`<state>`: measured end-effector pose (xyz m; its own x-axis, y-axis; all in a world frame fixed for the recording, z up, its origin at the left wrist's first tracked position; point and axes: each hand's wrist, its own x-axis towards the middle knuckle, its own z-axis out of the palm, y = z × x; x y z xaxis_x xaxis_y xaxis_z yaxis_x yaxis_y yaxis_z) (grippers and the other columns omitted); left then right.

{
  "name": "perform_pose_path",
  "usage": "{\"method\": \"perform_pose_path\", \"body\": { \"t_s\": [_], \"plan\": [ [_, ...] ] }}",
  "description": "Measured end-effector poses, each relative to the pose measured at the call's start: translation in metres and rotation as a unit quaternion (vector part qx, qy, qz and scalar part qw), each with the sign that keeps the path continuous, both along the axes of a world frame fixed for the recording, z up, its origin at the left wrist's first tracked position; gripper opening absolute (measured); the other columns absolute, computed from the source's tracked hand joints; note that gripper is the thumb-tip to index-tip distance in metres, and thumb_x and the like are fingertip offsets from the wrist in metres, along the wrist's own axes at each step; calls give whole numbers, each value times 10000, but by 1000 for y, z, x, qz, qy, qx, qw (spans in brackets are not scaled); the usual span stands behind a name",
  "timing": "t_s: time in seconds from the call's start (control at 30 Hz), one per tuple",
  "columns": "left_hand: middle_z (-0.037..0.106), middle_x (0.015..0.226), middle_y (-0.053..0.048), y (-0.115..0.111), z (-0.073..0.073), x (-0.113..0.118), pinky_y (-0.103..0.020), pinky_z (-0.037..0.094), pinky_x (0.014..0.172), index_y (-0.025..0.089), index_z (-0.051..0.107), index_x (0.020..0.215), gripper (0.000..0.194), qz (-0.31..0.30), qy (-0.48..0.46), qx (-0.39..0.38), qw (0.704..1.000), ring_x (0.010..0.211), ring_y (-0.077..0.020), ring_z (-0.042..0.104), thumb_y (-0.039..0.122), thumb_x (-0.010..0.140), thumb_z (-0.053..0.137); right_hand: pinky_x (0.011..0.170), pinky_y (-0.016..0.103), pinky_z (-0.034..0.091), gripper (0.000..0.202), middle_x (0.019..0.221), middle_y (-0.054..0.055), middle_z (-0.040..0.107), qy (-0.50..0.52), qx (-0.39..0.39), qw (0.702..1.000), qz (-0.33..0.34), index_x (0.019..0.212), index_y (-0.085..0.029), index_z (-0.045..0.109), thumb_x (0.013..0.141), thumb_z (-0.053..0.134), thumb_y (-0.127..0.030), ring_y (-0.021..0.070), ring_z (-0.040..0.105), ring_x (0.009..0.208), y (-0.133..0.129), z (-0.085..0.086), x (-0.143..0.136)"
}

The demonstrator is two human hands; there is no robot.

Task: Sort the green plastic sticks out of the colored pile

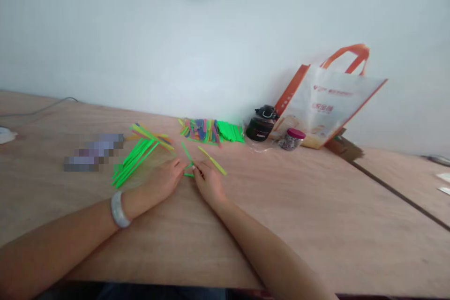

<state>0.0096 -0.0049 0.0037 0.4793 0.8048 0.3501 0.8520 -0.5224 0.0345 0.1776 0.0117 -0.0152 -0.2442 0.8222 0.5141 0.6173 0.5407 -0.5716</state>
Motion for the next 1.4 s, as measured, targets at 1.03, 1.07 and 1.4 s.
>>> {"method": "perform_pose_path", "body": {
  "t_s": [1.03,1.07,1.4],
  "plan": [
    [613,935,-121,20,30,-46,-342,433,787,126,591,931,306,142,15,41,989,907,-243,575,386,909,430,777,309,394,212,802,85,604,-241,6,960,-145,729,-165,648,834,464,-160,194,526,825,39,-2,54],
    [600,961,-114,18,26,-39,-347,426,816,134,590,930,284,88,11,51,995,934,-238,559,373,909,438,757,298,396,210,798,82,601,-239,6,960,-148,724,-164,640,832,461,-157,188,529,813,39,-2,53],
    [541,1117,-92,16,-20,36,-352,428,863,159,594,991,175,-152,27,42,987,1050,-227,491,191,905,444,693,248,400,195,881,57,599,-174,17,977,-126,858,-174,605,822,415,-145,152,558,783,34,-6,51]
  ]
}}
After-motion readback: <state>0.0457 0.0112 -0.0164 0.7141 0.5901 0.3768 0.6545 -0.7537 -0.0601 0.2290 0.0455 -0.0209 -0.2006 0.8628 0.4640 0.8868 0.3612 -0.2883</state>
